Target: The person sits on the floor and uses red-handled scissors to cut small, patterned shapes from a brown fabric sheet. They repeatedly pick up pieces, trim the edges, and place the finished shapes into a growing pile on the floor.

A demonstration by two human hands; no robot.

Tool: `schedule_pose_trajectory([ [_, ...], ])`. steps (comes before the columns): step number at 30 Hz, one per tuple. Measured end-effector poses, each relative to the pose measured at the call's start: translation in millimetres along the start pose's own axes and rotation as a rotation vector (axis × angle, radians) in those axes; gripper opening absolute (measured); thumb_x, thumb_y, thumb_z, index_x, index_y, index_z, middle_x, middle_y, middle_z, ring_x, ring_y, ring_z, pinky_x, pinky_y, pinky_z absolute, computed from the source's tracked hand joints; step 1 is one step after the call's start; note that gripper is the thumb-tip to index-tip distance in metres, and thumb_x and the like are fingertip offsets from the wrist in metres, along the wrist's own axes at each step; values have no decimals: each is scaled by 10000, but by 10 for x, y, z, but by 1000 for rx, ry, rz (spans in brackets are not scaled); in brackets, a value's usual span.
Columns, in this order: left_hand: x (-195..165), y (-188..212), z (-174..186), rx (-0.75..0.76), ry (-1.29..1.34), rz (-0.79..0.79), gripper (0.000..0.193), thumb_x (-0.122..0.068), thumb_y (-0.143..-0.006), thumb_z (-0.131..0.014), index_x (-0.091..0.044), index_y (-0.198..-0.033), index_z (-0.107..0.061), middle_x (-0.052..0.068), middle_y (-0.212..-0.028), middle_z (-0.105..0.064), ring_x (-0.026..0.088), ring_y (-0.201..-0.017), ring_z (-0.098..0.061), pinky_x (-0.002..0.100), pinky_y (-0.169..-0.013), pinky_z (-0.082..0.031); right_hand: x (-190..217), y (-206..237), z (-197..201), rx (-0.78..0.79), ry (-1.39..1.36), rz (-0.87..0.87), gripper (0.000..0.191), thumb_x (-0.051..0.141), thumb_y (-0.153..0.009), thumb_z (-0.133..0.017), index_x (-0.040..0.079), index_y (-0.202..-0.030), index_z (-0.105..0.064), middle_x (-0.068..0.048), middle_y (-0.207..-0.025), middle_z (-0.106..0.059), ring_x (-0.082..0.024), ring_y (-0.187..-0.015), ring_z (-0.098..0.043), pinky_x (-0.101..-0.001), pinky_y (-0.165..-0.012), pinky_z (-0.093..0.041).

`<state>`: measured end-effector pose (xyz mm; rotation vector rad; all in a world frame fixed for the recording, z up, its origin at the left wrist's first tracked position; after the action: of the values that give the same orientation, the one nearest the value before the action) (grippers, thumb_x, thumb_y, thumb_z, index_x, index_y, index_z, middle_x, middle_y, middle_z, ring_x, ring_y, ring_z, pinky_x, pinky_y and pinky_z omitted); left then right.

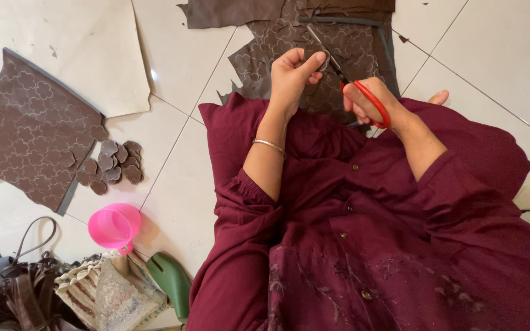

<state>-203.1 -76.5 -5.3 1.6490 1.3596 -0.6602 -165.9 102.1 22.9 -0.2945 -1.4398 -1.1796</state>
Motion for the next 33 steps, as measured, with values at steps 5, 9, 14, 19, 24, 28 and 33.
schedule_pose_trajectory([
  [5,-15,-9,11,-20,32,-16,145,-113,-883,-804,-45,-953,-697,7,-833,-704,68,-668,-630,200,-596,-510,-56,7,111,-69,42,-118,690,684,-958,-535,15,-865,-676,-19,-589,-535,-131,-510,-538,-292,-505,-472],
  [9,3,-40,37,-40,63,5,140,-29,-862,-758,-60,-968,-672,7,-866,-716,67,-741,-675,212,-630,-563,76,-11,139,-34,-41,-18,565,568,-1044,-498,38,-1145,-665,0,-779,-587,-107,-697,-581,-267,-656,-506],
  [14,34,-49,1,19,27,6,92,6,-882,-739,-36,-944,-686,-14,-805,-662,61,-683,-606,206,-614,-489,161,14,80,-8,153,60,517,504,-1020,-577,38,-1235,-638,-18,-930,-632,-129,-820,-597,-307,-754,-526],
  [19,28,-28,-59,80,58,0,73,-1,-872,-740,-26,-930,-703,-34,-736,-621,45,-628,-510,208,-581,-406,118,0,66,-5,228,-2,563,557,-948,-588,79,-1238,-648,-18,-912,-661,-138,-808,-629,-320,-711,-525],
  [24,22,-9,-78,88,-8,28,34,-33,-878,-747,-31,-886,-713,-37,-687,-611,45,-598,-508,206,-566,-406,68,-6,81,-13,239,-27,658,656,-900,-589,95,-1236,-669,-43,-852,-641,-152,-767,-609,-333,-671,-499],
  [28,14,1,-85,70,-18,33,83,-80,-882,-783,-24,-864,-723,-28,-687,-623,46,-588,-512,206,-550,-408,130,-11,39,2,185,58,691,692,-897,-570,77,-1195,-672,4,-867,-621,-121,-779,-610,-300,-694,-517],
  [33,-2,17,-107,62,-36,33,129,-120,-871,-814,-21,-863,-731,-15,-711,-653,48,-598,-533,203,-551,-431,126,7,-1,21,111,25,693,704,-924,-546,69,-1176,-660,11,-779,-554,-118,-744,-577,-297,-679,-497],
])
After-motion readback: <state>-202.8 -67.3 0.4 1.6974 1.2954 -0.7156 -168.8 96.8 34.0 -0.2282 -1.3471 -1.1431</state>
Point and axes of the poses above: each hand's wrist, its own y-axis away from the middle knuckle, its own z-axis out of the back of the hand, x = y × z, the point moved 9 cm from there along -y, towards the middle knuckle
